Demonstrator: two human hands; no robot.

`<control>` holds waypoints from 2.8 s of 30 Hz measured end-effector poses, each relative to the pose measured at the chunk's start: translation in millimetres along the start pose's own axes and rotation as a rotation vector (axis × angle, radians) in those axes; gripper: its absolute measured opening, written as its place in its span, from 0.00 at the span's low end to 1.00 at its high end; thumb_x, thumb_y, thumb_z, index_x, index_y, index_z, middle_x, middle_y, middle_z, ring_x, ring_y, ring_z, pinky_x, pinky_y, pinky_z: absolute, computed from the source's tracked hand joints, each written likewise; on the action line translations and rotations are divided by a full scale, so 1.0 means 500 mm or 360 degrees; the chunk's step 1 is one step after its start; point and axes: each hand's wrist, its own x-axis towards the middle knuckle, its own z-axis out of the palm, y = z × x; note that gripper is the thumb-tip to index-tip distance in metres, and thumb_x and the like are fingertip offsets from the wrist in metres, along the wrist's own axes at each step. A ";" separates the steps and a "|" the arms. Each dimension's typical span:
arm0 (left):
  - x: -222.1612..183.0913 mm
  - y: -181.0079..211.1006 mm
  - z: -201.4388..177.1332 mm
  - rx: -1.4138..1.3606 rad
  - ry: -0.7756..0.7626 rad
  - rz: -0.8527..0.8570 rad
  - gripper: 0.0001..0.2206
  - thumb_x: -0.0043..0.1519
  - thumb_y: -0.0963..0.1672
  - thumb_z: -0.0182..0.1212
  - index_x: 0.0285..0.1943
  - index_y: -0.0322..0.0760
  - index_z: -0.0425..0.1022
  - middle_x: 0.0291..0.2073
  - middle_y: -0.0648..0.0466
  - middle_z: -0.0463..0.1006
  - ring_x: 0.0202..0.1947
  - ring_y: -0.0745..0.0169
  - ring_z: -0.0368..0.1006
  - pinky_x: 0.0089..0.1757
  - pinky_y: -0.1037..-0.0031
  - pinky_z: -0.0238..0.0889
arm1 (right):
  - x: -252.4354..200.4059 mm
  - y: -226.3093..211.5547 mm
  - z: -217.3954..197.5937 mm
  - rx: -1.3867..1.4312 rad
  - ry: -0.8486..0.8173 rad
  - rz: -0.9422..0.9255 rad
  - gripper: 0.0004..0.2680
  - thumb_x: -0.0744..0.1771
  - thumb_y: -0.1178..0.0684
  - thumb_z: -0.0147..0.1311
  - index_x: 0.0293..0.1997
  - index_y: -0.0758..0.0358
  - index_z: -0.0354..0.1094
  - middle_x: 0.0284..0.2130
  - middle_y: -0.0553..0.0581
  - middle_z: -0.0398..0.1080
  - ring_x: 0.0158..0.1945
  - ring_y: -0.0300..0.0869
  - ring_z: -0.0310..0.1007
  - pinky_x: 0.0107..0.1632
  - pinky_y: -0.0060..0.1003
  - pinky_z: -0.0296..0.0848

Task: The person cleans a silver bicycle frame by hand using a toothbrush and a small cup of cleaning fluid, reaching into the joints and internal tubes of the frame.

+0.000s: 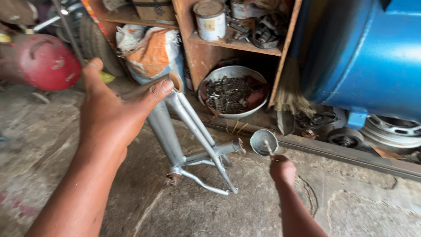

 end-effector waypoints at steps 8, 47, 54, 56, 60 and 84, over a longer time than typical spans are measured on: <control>-0.005 -0.042 -0.019 -0.0734 -0.0050 -0.0203 0.54 0.44 0.52 0.81 0.75 0.30 0.46 0.65 0.39 0.66 0.64 0.51 0.68 0.59 0.63 0.64 | -0.115 -0.054 -0.090 0.1575 -0.0272 0.0174 0.16 0.69 0.58 0.51 0.67 0.61 0.65 0.46 0.53 0.76 0.42 0.38 0.72 0.39 0.32 0.71; -0.060 -0.014 0.035 -0.0776 -0.0426 0.0481 0.32 0.64 0.45 0.64 0.75 0.35 0.52 0.48 0.46 0.82 0.49 0.60 0.78 0.49 0.68 0.69 | -0.299 -0.105 -0.216 0.0722 0.0052 -0.0429 0.14 0.67 0.62 0.45 0.55 0.53 0.72 0.31 0.52 0.79 0.22 0.36 0.68 0.25 0.36 0.69; -0.057 -0.002 0.040 -0.0664 -0.0372 0.0472 0.34 0.62 0.47 0.67 0.75 0.35 0.53 0.46 0.47 0.83 0.50 0.59 0.78 0.51 0.66 0.68 | -0.311 -0.147 -0.273 0.0276 0.0090 -0.0423 0.14 0.65 0.60 0.48 0.51 0.48 0.77 0.20 0.53 0.75 0.18 0.36 0.67 0.24 0.35 0.66; -0.054 -0.002 0.042 -0.0662 -0.0362 0.0503 0.35 0.62 0.47 0.67 0.75 0.34 0.53 0.46 0.47 0.83 0.50 0.58 0.78 0.52 0.66 0.68 | -0.313 -0.151 -0.282 0.0244 0.0077 -0.0392 0.15 0.64 0.60 0.49 0.52 0.46 0.77 0.18 0.54 0.74 0.18 0.36 0.66 0.24 0.34 0.66; -0.056 -0.003 0.045 -0.0706 -0.0372 0.0506 0.35 0.62 0.47 0.67 0.75 0.34 0.53 0.46 0.47 0.83 0.50 0.58 0.78 0.52 0.66 0.68 | -0.306 -0.131 -0.278 0.0303 0.0216 -0.0448 0.15 0.64 0.61 0.49 0.51 0.48 0.77 0.18 0.53 0.73 0.17 0.35 0.63 0.22 0.33 0.63; -0.049 -0.011 0.032 -0.0778 -0.0401 0.0356 0.34 0.62 0.48 0.67 0.75 0.34 0.55 0.44 0.49 0.82 0.42 0.64 0.76 0.44 0.71 0.69 | -0.267 -0.130 -0.280 0.0078 0.0155 -0.0650 0.12 0.67 0.58 0.48 0.51 0.49 0.76 0.25 0.54 0.76 0.14 0.34 0.60 0.15 0.33 0.60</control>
